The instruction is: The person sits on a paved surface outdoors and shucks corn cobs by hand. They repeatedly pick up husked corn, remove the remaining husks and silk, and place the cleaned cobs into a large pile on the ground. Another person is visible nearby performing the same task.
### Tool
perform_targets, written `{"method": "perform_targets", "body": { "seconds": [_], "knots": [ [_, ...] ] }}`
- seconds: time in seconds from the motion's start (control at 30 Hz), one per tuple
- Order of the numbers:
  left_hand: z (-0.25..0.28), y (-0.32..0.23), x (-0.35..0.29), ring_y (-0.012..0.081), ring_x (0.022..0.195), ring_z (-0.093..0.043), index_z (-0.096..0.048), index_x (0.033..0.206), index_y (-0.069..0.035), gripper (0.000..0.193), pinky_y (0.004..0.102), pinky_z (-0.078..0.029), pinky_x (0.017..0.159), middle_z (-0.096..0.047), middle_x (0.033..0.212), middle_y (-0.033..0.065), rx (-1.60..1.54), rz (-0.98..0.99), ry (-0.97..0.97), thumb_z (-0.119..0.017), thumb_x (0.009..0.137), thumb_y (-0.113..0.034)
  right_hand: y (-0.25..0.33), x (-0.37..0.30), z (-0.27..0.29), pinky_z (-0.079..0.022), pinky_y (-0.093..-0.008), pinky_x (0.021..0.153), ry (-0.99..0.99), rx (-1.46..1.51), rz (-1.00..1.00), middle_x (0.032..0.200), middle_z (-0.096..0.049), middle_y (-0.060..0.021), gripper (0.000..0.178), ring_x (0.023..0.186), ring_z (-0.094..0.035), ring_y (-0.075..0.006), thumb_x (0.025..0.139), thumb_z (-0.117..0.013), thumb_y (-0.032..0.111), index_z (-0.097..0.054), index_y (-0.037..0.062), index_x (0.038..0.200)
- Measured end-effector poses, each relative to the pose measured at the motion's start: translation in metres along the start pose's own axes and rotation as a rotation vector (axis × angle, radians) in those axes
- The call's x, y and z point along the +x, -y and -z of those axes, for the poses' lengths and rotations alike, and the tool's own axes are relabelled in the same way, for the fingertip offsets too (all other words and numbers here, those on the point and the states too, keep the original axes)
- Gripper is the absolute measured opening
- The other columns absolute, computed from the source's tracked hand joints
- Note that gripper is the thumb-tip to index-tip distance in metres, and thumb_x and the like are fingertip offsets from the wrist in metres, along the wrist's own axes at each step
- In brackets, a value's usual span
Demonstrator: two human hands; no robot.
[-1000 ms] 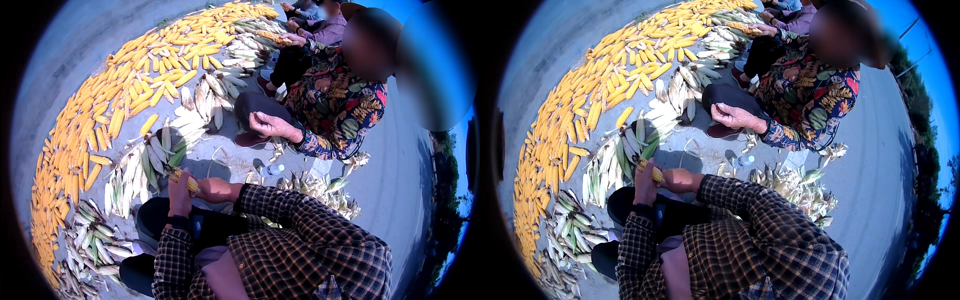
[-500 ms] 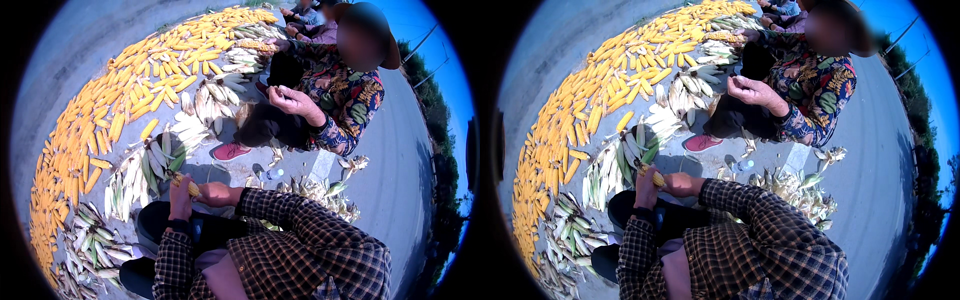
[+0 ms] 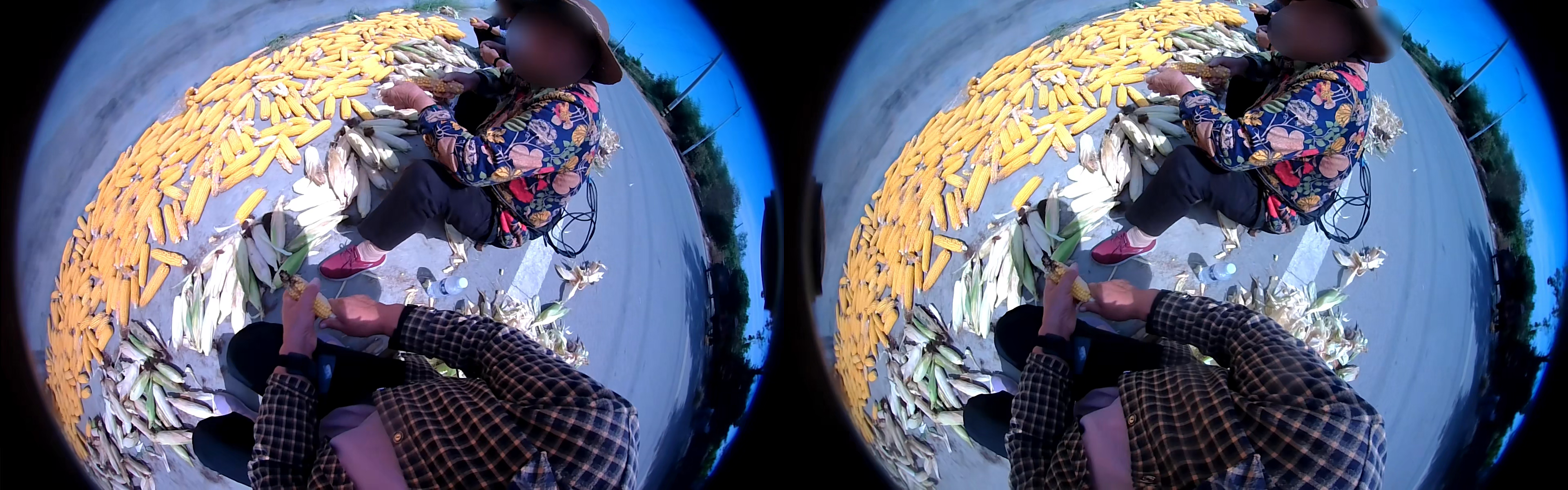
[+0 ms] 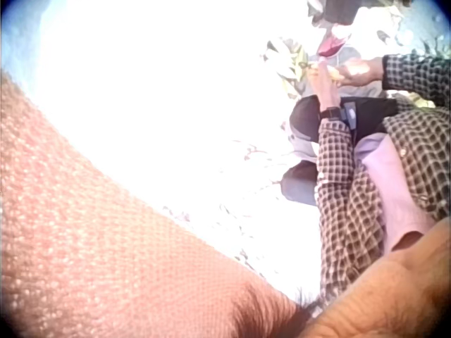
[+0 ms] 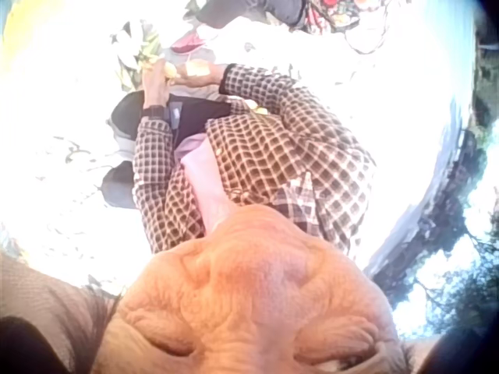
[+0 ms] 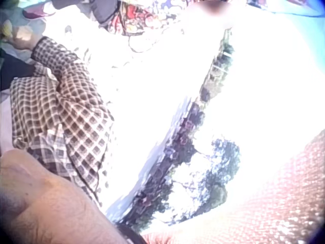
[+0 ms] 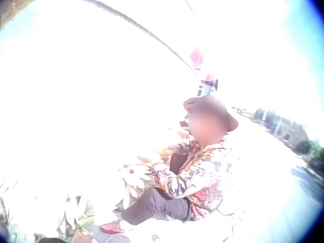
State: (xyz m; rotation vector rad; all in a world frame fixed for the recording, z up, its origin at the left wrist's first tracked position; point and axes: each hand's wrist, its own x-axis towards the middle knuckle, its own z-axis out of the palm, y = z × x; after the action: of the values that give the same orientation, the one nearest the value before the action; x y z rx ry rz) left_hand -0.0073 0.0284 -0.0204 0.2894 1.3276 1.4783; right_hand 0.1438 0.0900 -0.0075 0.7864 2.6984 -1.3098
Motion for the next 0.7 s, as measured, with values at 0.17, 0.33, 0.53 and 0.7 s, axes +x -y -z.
{"method": "perform_targets", "body": {
  "seconds": [0.17,0.33,0.53,0.7],
  "knots": [
    [0.001,0.004,0.001,0.0086,0.071,-0.057,-0.056,0.100,-0.008,0.015,0.0257,-0.046,0.060,-0.057,0.083,-0.0014,0.095,-0.017,0.007,-0.068,0.092,-0.013,-0.001,-0.003,-0.003,-0.048,-0.0523,0.078,0.002,-0.046,0.014,0.092,-0.066,-0.0252,0.042,0.090,-0.063,-0.0458,0.098,-0.056,0.041,-0.054,-0.0003,0.106],
    [0.004,0.006,-0.001,0.0102,0.071,-0.058,-0.056,0.101,-0.006,0.018,0.0268,-0.047,0.061,-0.058,0.084,0.0001,0.112,0.014,-0.049,-0.069,0.088,-0.011,0.001,-0.005,-0.008,-0.049,-0.0524,0.078,-0.004,-0.019,0.088,0.091,-0.066,-0.0260,0.042,0.090,-0.063,-0.0463,0.098,-0.055,0.041,-0.054,-0.0004,0.104],
    [0.006,0.009,-0.004,0.0128,0.076,-0.059,-0.056,0.105,-0.002,0.029,0.0298,-0.049,0.065,-0.059,0.088,0.0038,0.370,0.083,0.016,-0.072,0.084,-0.013,-0.006,-0.014,-0.015,-0.051,-0.0530,0.076,0.155,-0.229,0.140,0.085,-0.066,-0.0251,0.042,0.082,-0.064,-0.0462,0.098,-0.057,0.041,-0.057,-0.0010,0.099],
    [0.002,0.011,-0.002,0.0135,0.079,-0.060,-0.055,0.110,-0.001,0.035,0.0302,-0.050,0.069,-0.060,0.090,0.0045,0.279,0.093,0.052,-0.073,0.084,-0.016,-0.014,-0.018,-0.010,-0.051,-0.0519,0.070,0.051,-0.229,0.223,0.079,-0.066,-0.0232,0.041,0.077,-0.064,-0.0450,0.097,-0.059,0.040,-0.057,-0.0015,0.095]
  ]
}}
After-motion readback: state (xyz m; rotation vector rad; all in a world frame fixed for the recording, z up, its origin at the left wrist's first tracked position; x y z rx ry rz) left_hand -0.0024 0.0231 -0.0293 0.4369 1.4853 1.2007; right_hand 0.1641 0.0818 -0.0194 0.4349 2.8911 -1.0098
